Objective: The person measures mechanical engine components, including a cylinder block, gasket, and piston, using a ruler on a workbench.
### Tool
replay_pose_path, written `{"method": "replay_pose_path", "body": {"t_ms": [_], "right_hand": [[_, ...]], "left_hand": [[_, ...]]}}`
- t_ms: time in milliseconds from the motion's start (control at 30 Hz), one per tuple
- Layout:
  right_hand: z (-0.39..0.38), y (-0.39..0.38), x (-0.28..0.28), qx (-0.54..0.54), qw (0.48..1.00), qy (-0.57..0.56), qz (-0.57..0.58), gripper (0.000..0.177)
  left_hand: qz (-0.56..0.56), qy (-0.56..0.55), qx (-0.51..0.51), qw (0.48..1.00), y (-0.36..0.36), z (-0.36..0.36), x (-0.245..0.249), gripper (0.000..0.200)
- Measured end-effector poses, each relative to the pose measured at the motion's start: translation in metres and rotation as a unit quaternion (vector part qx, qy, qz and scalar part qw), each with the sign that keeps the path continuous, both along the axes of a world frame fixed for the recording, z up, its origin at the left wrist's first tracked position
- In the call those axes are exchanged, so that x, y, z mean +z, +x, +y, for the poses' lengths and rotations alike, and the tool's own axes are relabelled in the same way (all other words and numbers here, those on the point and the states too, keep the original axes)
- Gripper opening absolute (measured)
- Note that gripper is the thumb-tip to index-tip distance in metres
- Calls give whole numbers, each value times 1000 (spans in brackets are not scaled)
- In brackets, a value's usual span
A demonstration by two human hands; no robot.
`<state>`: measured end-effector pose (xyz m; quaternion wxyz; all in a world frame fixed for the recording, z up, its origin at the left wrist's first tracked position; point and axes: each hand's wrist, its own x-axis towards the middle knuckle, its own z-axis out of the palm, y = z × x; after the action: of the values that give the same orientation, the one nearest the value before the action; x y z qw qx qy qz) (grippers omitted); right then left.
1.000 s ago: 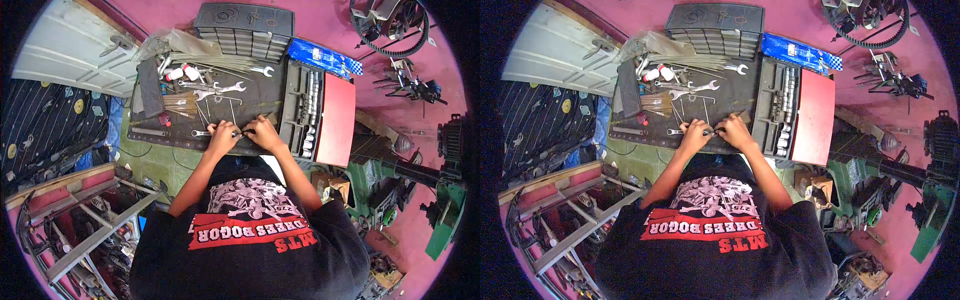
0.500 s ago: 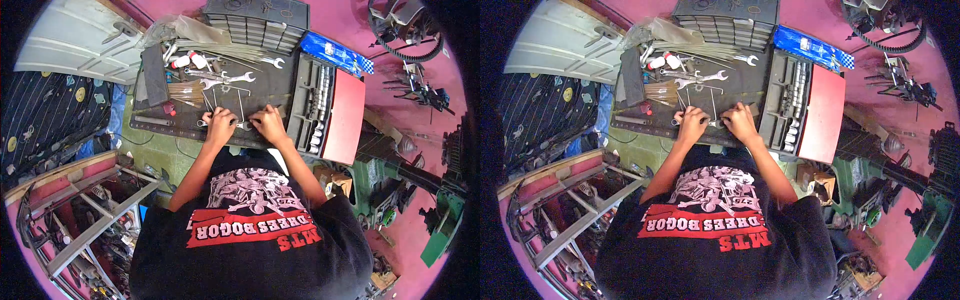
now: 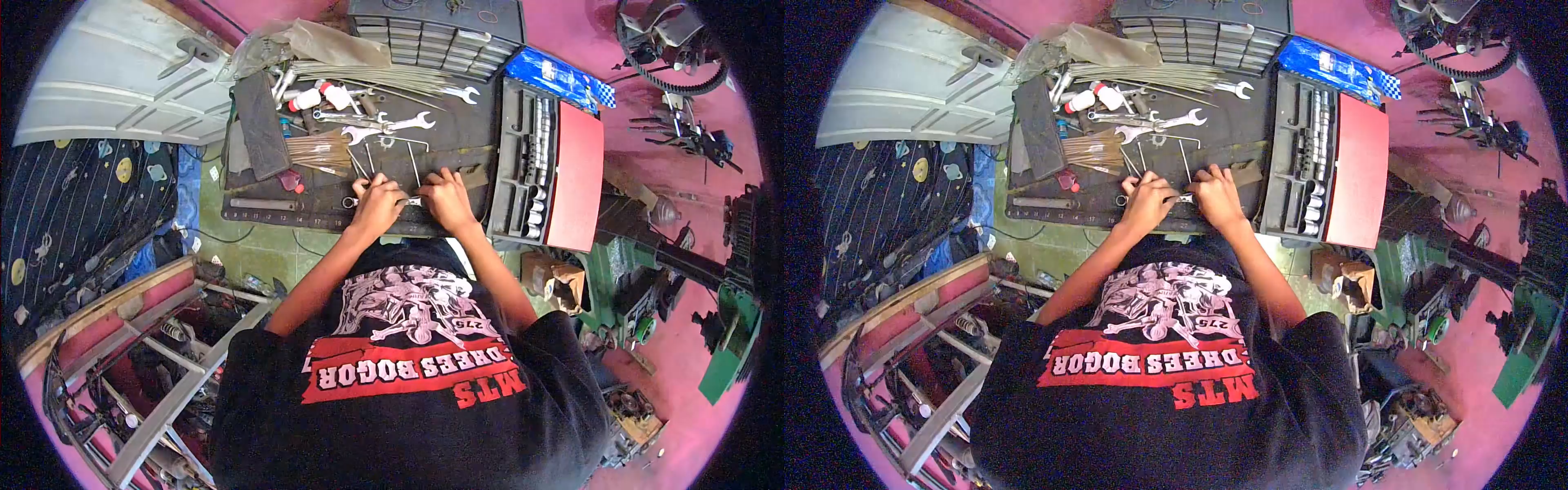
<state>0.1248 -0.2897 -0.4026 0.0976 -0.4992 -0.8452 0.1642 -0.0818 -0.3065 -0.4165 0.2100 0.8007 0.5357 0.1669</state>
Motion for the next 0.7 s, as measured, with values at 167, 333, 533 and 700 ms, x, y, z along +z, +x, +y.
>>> {"method": "replay_pose_path", "body": {"t_ms": [167,333,533,700], "right_hand": [[3,-6,4,12,998,14,-53,17],[7,-7,-2,26,998,25,-59,11],[0,-13,-5,-60,997,21,-38,12],[-6,-22,-8,-127,990,54,-25,14]], "left_hand": [[17,-27,-51,998,8,12,2,8],[31,-15,-61,998,12,14,-5,11],[-7,38,-52,998,7,28,-8,11],[-5,105,-80,991,6,54,-11,16]]}}
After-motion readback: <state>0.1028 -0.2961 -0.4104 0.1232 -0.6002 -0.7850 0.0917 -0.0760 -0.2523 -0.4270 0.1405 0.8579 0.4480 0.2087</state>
